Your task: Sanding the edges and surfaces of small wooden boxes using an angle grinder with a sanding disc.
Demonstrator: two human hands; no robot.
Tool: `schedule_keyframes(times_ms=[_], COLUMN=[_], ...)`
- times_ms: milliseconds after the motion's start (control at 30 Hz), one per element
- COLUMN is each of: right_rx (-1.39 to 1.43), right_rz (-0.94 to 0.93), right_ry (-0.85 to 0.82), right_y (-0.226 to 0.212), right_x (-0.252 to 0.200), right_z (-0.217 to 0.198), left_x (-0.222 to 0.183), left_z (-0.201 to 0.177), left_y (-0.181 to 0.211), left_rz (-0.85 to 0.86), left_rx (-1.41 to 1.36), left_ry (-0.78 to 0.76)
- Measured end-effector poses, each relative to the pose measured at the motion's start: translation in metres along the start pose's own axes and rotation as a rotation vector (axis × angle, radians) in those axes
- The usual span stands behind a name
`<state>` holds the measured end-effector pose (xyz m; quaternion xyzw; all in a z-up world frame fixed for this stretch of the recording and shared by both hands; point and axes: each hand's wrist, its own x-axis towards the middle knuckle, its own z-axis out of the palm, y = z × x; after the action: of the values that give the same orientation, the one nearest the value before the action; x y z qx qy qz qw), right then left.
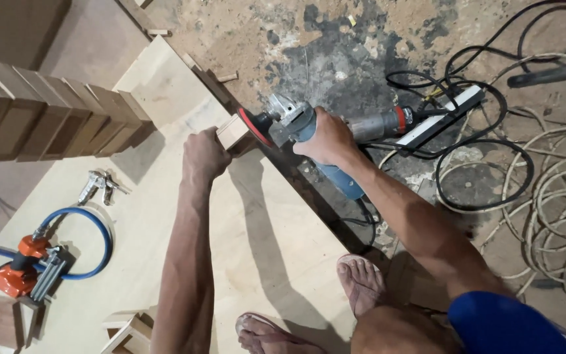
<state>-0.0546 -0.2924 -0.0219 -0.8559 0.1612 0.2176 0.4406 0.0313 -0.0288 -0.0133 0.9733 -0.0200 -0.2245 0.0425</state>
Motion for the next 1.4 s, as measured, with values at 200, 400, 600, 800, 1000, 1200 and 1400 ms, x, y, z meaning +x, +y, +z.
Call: schedule_keyframes(times_ms=[200, 400, 600, 800, 1000, 1200, 1400], right_rx=[-0.020, 0.004, -0.016, -0.002, 0.042, 0.034, -0.093], right_rz=[0.005, -0.031, 0.041, 0.054, 0.046, 0.097, 0.173], right_ry=[0.000, -0.004, -0.019, -0.031, -0.078, -0.095, -0.122], right_y=[-0.001, -0.014, -0.006, 0.007, 0.005, 0.028, 0.067], right_x=[0.006, 0.001, 0.017, 0.026, 0.012, 0.025, 0.025], right_z=[0.000, -0.011, 0.003, 0.012, 0.004, 0.016, 0.030], left_x=[0.002, -0.001, -0.001, -0.003, -0.008, -0.003, -0.015], left_z=[0.003, -0.004, -0.001, -0.003, -0.008, -0.002, -0.016], left_y=[-0.003, 0.003, 0.000, 0.003, 0.008, 0.002, 0.013], left_rz=[0.013, 0.025, 0.022, 0.023, 0.013, 0.011, 0.028], left_rx=[0.008, -0.002, 0.009, 0.005, -0.013, -0.020, 0.006], left_ry=[-0.013, -0.003, -0.026, -0.013, -0.001, 0.006, -0.010])
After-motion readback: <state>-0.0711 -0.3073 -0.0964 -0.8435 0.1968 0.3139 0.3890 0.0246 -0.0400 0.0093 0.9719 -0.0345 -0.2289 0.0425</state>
